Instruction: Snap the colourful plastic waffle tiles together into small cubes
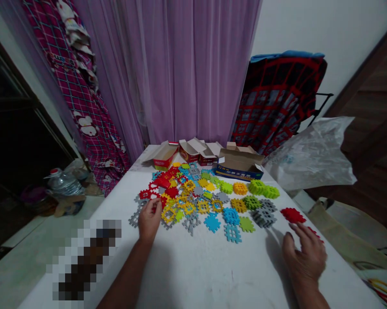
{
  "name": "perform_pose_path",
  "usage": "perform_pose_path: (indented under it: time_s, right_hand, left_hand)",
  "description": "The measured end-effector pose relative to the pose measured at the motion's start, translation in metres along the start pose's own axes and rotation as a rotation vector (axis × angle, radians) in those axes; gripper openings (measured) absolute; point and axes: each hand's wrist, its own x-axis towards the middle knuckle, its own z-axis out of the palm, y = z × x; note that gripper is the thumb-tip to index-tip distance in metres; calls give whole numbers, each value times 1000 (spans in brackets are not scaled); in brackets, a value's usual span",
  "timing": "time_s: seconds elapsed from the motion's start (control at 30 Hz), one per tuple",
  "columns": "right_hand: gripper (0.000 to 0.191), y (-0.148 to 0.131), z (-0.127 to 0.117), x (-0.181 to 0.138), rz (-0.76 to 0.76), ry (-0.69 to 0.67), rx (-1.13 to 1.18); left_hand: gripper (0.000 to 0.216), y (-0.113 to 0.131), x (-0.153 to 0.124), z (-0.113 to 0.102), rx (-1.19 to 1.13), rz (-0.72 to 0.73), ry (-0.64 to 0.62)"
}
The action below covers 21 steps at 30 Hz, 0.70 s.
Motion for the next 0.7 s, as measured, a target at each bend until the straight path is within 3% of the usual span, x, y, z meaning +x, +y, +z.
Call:
perform_pose_path:
  time_s: [0.13,0.27,0.4,0.53,0.7]
  right_hand:
    - [22,-27,10,-8,-78,-68,89]
    - [22,-31,9,-14,-185,-126,109]
    - [22,-30,6,-15,-231,-140,114]
    - [22,-31,6,-15,-238,-144,130]
    - [23,-31,8,-17,-191,-172,158]
  left_hand:
    - [33,-12,5,-20,414,68,-63]
    - [37,-8,-3,-19,583,105,-152]
    - [31,-6,-2,-18,592,165,-175]
    - [25,-4,3,-22,549,231,-112]
    - [28,9,6,-17,296,154,-81]
